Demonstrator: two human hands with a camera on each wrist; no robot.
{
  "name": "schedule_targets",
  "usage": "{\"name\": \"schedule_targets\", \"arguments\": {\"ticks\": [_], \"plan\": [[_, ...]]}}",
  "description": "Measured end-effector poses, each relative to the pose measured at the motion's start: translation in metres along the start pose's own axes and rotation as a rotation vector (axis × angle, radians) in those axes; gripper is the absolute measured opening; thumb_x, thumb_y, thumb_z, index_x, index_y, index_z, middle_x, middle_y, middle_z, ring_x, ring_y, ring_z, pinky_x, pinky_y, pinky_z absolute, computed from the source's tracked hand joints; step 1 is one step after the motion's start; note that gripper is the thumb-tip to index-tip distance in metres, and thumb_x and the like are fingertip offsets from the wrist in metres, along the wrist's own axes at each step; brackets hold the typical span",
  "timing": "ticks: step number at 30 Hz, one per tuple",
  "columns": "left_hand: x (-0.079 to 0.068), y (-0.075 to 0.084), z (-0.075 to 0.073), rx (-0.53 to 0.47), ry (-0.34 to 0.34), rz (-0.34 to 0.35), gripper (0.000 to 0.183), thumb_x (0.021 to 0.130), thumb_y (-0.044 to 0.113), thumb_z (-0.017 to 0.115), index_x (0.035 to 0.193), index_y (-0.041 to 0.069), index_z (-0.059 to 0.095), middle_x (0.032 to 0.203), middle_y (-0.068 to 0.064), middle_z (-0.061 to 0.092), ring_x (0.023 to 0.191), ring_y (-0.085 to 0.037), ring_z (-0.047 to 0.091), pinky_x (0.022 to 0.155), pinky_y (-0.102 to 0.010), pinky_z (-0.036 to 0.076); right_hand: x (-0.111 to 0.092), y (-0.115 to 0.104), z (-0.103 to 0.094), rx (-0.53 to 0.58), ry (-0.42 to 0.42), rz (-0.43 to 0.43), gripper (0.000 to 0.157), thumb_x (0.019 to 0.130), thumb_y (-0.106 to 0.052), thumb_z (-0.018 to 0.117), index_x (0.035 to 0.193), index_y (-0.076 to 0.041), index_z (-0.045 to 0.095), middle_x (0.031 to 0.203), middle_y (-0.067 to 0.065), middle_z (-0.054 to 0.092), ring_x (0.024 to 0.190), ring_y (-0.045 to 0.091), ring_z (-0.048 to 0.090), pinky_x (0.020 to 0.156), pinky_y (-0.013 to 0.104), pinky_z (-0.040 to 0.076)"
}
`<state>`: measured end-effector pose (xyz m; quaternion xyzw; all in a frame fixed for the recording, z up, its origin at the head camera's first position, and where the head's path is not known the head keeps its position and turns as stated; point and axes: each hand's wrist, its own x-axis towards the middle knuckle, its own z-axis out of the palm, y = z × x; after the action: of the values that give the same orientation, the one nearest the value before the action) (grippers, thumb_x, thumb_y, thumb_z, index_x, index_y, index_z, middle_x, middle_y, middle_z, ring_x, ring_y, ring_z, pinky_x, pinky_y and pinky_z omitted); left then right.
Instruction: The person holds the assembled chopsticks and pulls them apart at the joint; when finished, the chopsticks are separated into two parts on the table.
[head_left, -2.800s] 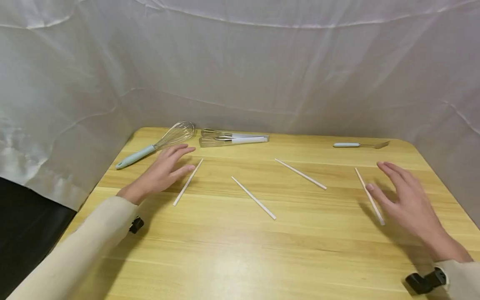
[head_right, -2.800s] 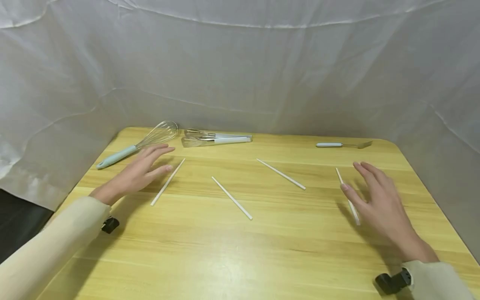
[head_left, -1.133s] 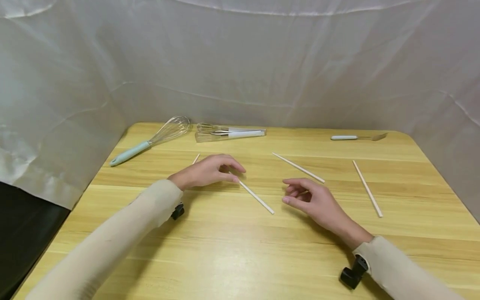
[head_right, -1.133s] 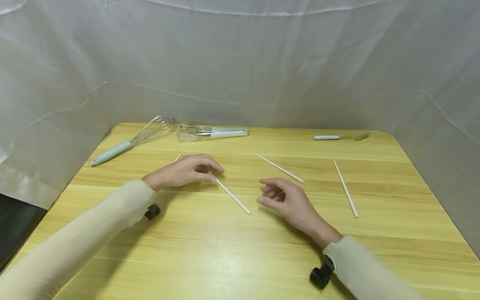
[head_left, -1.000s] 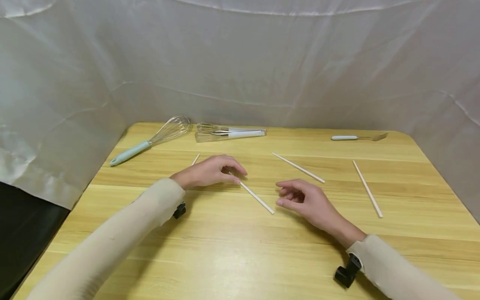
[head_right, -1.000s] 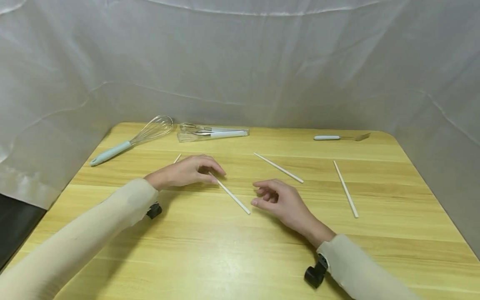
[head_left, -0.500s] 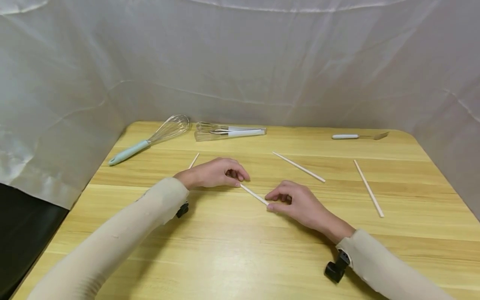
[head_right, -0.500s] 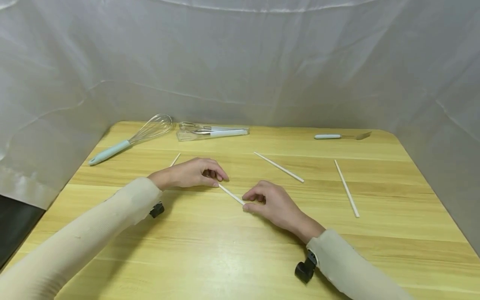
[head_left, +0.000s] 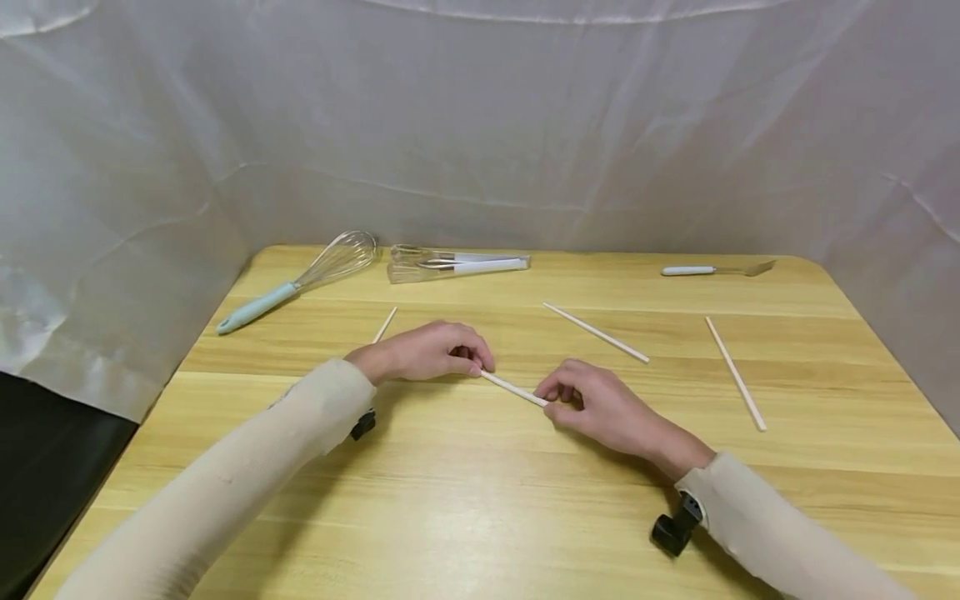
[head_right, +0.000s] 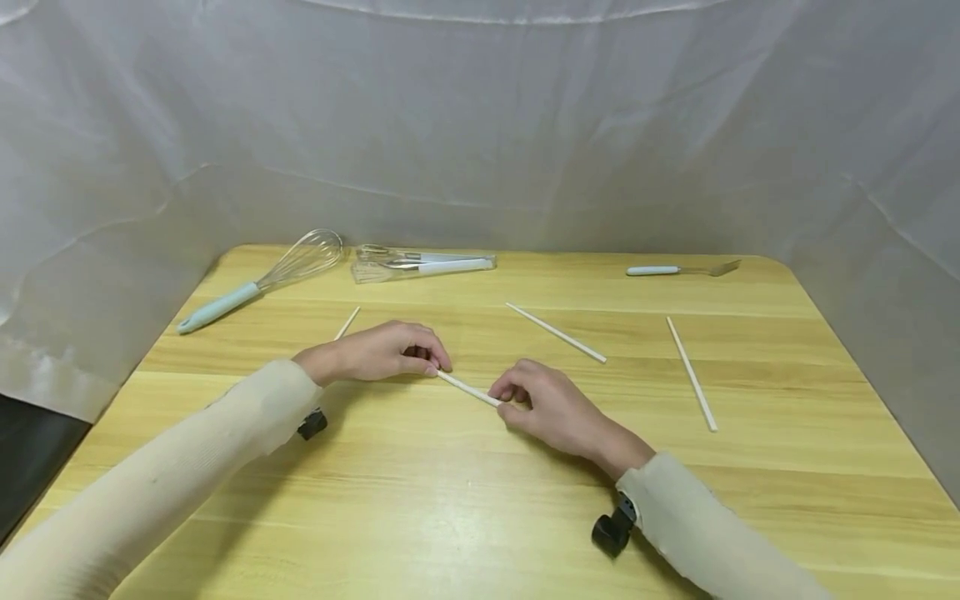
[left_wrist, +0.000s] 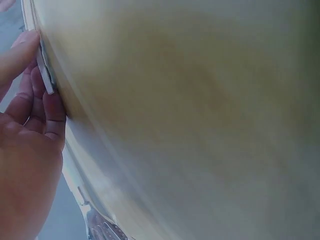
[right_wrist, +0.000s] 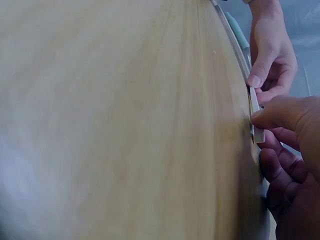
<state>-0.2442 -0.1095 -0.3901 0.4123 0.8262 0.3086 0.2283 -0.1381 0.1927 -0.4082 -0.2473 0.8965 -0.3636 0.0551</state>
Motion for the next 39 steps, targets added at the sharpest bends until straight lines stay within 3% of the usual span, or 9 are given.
{"name": "schedule_targets", "arguments": {"ticks": [4, 11, 18, 26, 31, 39], "plan": [[-0.001, 0.004, 0.004, 0.007, 0.025, -0.001, 0.020, 0.110, 0.017, 0.067, 0.126, 0.017, 0.079, 0.114, 0.004, 0.074, 0.101, -0.012, 0.064, 0.093, -0.032, 0.053, 0.001, 0.002, -0.006, 0.032, 0.000, -0.006, 0.013, 0.101, -0.008, 0.072, 0.112, -0.014, 0.075, 0.101, -0.004, 0.070, 0.090, 0.011, 0.060, 0.080, 0.026, 0.052], [-0.002, 0.018, 0.009, -0.006, 0.114, 0.017, 0.023, 0.111, 0.014, 0.065, 0.127, 0.017, 0.080, 0.116, 0.001, 0.072, 0.101, -0.013, 0.062, 0.091, -0.033, 0.053, 0.000, 0.006, -0.017, 0.108, -0.007, 0.060, 0.009, 0.105, -0.009, 0.072, 0.114, -0.013, 0.072, 0.091, -0.001, 0.072, 0.077, 0.013, 0.056, 0.067, 0.024, 0.046], [-0.007, 0.029, 0.013, -0.072, 0.190, -0.033, 0.021, 0.111, 0.017, 0.065, 0.126, 0.020, 0.080, 0.120, 0.002, 0.072, 0.099, -0.014, 0.063, 0.088, -0.032, 0.054, -0.003, 0.009, -0.023, 0.179, 0.060, 0.120, 0.012, 0.105, -0.020, 0.074, 0.117, -0.016, 0.073, 0.085, 0.003, 0.067, 0.071, 0.014, 0.055, 0.062, 0.026, 0.047], [-0.011, 0.038, 0.020, -0.138, 0.220, -0.098, 0.017, 0.111, 0.021, 0.067, 0.123, 0.019, 0.079, 0.106, -0.002, 0.077, 0.073, -0.010, 0.055, 0.067, -0.025, 0.047, -0.006, 0.010, -0.024, 0.257, 0.115, 0.116, 0.012, 0.105, -0.019, 0.076, 0.116, -0.014, 0.072, 0.081, 0.006, 0.064, 0.067, 0.014, 0.057, 0.059, 0.026, 0.049], [-0.012, 0.042, 0.024, -0.163, 0.241, -0.103, 0.014, 0.109, 0.022, 0.070, 0.119, 0.020, 0.078, 0.109, -0.003, 0.078, 0.076, -0.011, 0.056, 0.070, -0.026, 0.047, -0.007, 0.008, -0.021, 0.298, 0.126, 0.127, 0.015, 0.104, -0.021, 0.077, 0.115, -0.013, 0.071, 0.080, 0.007, 0.060, 0.062, 0.014, 0.054, 0.054, 0.027, 0.049], [-0.013, 0.049, 0.030, -0.225, 0.233, -0.110, 0.013, 0.108, 0.023, 0.071, 0.119, 0.020, 0.076, 0.111, 0.001, 0.074, 0.084, -0.012, 0.060, 0.080, -0.029, 0.049, -0.007, 0.003, -0.019, 0.346, 0.119, 0.120, 0.014, 0.104, -0.020, 0.077, 0.114, -0.012, 0.073, 0.100, 0.013, 0.070, 0.060, 0.014, 0.056, 0.051, 0.028, 0.050]]}}
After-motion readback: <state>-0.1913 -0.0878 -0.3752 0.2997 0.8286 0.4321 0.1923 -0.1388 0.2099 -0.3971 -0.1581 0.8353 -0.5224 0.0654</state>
